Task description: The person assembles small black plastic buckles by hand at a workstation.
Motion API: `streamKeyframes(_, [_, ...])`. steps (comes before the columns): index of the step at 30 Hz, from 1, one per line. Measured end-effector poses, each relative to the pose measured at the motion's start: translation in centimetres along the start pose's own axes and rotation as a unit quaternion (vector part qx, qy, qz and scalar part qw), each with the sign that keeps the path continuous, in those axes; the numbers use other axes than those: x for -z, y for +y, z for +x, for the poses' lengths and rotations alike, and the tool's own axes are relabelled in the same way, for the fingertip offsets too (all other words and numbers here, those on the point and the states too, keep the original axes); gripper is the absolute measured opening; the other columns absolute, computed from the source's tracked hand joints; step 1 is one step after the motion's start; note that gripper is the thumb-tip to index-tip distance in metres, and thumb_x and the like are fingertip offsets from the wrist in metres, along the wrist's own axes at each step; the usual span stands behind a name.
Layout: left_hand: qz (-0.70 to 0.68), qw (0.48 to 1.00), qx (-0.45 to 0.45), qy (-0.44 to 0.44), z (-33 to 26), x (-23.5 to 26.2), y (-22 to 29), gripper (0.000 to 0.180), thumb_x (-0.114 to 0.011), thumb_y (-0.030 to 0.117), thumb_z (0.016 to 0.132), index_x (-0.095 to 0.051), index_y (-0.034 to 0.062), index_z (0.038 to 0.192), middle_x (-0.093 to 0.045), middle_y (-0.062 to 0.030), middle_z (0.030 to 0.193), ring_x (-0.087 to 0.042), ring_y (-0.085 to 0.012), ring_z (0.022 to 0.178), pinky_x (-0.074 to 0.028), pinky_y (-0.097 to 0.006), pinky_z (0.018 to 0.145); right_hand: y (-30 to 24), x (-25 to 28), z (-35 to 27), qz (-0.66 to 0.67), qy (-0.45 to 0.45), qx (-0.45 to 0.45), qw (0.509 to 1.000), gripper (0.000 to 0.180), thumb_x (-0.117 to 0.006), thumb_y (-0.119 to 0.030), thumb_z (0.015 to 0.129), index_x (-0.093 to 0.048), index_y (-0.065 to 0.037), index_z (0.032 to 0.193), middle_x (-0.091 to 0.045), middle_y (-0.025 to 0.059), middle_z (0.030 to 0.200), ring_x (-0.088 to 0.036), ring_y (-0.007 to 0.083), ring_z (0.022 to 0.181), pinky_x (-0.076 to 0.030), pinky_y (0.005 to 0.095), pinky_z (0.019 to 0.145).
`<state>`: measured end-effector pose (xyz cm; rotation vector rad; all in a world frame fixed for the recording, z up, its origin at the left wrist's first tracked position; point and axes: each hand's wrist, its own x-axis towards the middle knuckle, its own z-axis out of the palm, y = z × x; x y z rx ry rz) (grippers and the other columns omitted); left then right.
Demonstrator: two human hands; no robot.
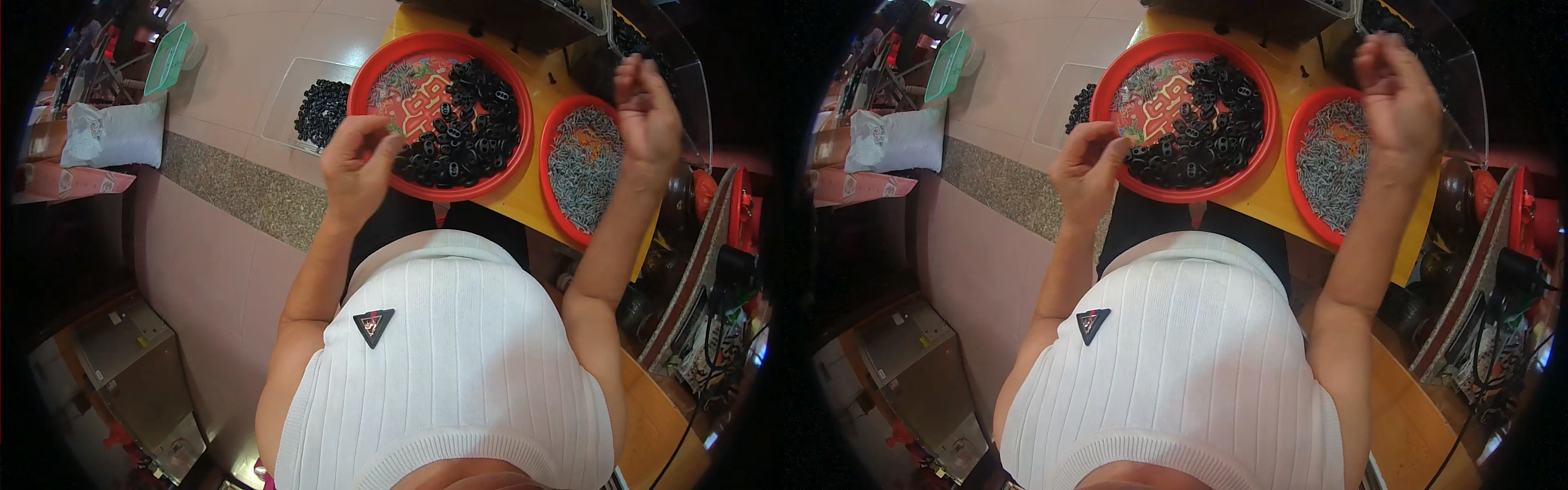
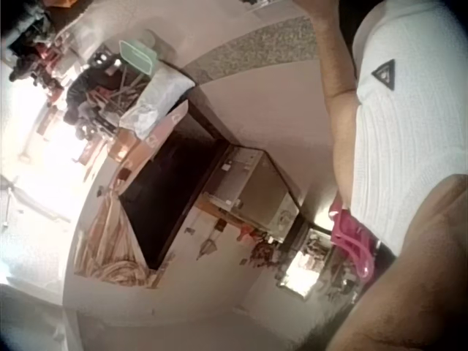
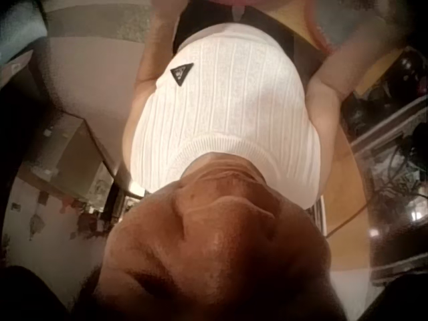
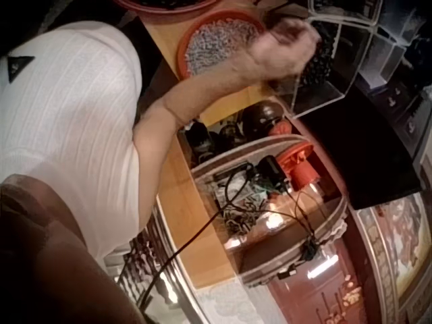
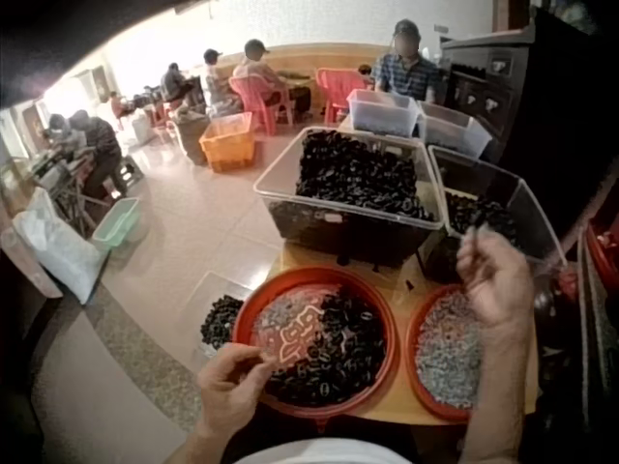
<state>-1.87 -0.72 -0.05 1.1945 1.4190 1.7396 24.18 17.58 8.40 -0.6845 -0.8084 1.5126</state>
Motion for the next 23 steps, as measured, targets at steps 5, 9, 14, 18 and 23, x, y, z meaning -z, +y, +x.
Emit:
streamKeyframes(5, [0.135,0.988,-0.066,0.021,0.0,2.2,-1.2,0.015,-0.062,-0.006,0.072,-0.055,-0.0031,0.085,-0.053,-0.0055,0.079,-0.051,-0.0085,0.065,-0.043,-0.020,0.058,3.4,-1.8,-2.8,-0.290,-0.122,-0.001,0.949,0.014,-0.057,-0.009,0.081,-0.059,0.000,0.091,-0.060,0.0067,0.076,-0.058,0.0109,0.065,-0.048,0.0213,0.060])
streamKeyframes(9, [0.160,0.984,-0.073,0.000,0.1,1.9,-1.4,0.015,-0.063,-0.006,0.070,-0.056,-0.0032,0.084,-0.054,-0.0071,0.081,-0.052,-0.0103,0.065,-0.043,-0.021,0.058,8.2,-3.7,-6.4,-0.499,-0.241,0.015,0.832,0.013,-0.060,-0.007,0.074,-0.061,0.000,0.085,-0.061,0.0087,0.077,-0.058,0.0177,0.072,-0.045,0.0276,0.064])
streamKeyframes(14, [0.148,0.987,-0.047,-0.035,0.1,2.6,-1.5,0.018,-0.059,-0.008,0.074,-0.055,-0.0035,0.090,-0.051,-0.0063,0.088,-0.052,-0.0099,0.076,-0.043,-0.020,0.066,8.7,-3.6,-5.9,-0.640,-0.304,0.131,0.693,0.012,-0.059,-0.007,0.070,-0.061,-0.002,0.080,-0.055,0.0135,0.076,-0.051,0.0305,0.078,-0.042,0.0380,0.073])
streamKeyframes(18, [0.145,0.987,-0.067,-0.003,0.1,2.3,-1.8,0.017,-0.063,-0.008,0.070,-0.056,-0.0029,0.084,-0.054,-0.0069,0.081,-0.053,-0.0102,0.067,-0.043,-0.021,0.059,9.1,-4.4,-7.2,-0.637,-0.384,0.149,0.652,0.021,-0.063,-0.010,0.066,-0.060,-0.002,0.085,-0.054,0.0124,0.081,-0.049,0.0303,0.083,-0.041,0.0373,0.074])
streamKeyframes(23, [0.139,0.988,-0.063,-0.012,0.2,2.4,-1.6,0.018,-0.064,-0.007,0.069,-0.056,-0.0023,0.085,-0.054,-0.0066,0.082,-0.053,-0.0105,0.067,-0.043,-0.020,0.059,9.9,-4.0,-7.8,-0.659,-0.421,0.136,0.608,0.034,-0.067,-0.009,0.062,-0.058,-0.001,0.094,-0.052,0.0134,0.091,-0.048,0.0286,0.088,-0.040,0.0352,0.078])
